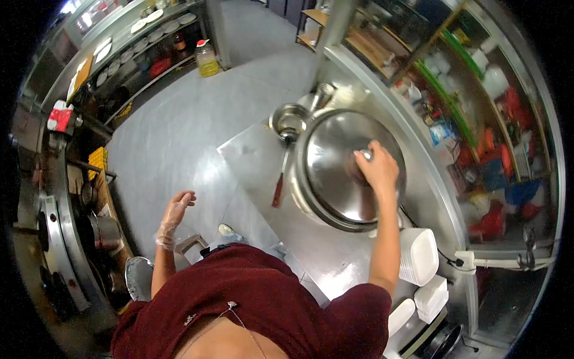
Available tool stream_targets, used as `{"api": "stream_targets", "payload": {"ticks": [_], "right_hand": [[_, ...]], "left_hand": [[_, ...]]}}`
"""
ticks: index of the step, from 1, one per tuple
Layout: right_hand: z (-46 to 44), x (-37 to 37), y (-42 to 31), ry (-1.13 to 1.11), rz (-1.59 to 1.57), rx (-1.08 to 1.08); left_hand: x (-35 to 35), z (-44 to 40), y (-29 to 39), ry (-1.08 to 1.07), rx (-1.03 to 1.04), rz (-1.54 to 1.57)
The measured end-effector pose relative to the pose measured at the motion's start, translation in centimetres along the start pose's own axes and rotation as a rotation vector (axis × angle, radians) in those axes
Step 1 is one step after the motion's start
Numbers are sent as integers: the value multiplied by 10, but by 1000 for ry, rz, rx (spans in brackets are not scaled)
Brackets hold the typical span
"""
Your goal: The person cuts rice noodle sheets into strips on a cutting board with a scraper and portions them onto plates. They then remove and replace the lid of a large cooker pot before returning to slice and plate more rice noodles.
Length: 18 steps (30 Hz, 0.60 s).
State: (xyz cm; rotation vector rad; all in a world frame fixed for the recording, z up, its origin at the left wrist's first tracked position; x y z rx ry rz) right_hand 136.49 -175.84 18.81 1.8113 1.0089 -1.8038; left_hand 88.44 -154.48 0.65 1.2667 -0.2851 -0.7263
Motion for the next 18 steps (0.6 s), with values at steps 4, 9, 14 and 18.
{"api": "stream_targets", "payload": {"ticks": [4, 9, 14, 18], "right_hand": [[-2, 7, 4, -80, -51, 66], [7, -1, -11, 158, 52, 185], [-18, -15, -110, 225, 126, 111], [-82, 6, -168, 220, 162, -58]], "left_hand": [[-86, 8, -20, 149, -63, -23], [-186, 15, -81, 285, -137, -3], [-244, -18, -94, 292, -231, -61], [-249, -79, -62, 221, -148, -10]]}}
Point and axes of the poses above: each hand's wrist, its own z-axis away from the middle knuckle, its own x-axis out of the palm, y = z × x, the point moved 5 cm from there along -z, towards the middle knuckle, and after that the axes turned 4 degrees about -y, right-handed, at the moved point
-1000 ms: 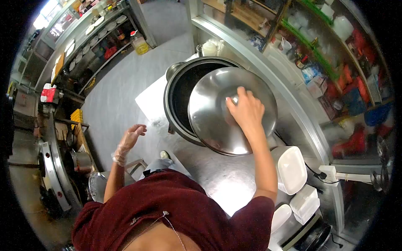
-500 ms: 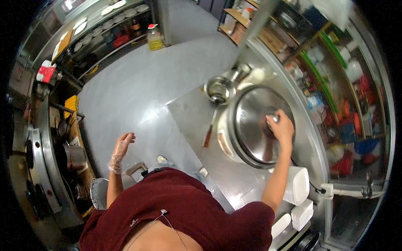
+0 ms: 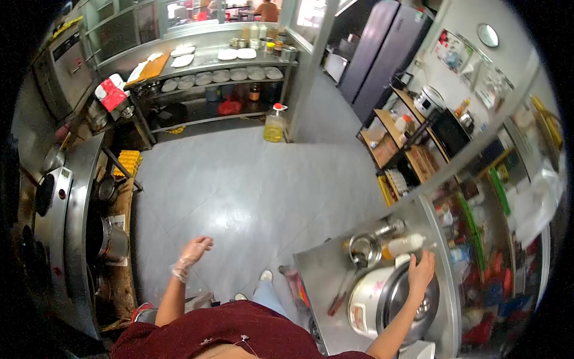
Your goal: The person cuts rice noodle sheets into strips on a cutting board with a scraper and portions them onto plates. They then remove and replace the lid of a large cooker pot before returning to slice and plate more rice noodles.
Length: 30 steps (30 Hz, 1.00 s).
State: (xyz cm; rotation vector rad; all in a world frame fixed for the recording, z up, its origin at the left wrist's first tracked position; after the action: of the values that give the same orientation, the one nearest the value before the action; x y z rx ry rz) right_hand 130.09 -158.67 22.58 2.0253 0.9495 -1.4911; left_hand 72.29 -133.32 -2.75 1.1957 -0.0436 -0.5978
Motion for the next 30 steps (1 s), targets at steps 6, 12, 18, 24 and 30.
{"api": "stream_targets", "payload": {"ticks": [6, 12, 18, 24, 30], "right_hand": [[-106, 57, -117, -10, -160, -163], [-242, 105, -226, -84, -222, -265], [-363, 143, -385, -34, -313, -554], [-485, 159, -553, 93, -374, -726], [-611, 139, -673, 302, -275, -744]], "left_hand": [[-16, -80, 59, -159, 40, -12], [-91, -165, -144, 128, -279, 309], [-111, -74, -257, 117, -829, -107], [-122, -131, -278, -57, -719, -376], [-249, -343, -240, -146, -576, -394]]}}
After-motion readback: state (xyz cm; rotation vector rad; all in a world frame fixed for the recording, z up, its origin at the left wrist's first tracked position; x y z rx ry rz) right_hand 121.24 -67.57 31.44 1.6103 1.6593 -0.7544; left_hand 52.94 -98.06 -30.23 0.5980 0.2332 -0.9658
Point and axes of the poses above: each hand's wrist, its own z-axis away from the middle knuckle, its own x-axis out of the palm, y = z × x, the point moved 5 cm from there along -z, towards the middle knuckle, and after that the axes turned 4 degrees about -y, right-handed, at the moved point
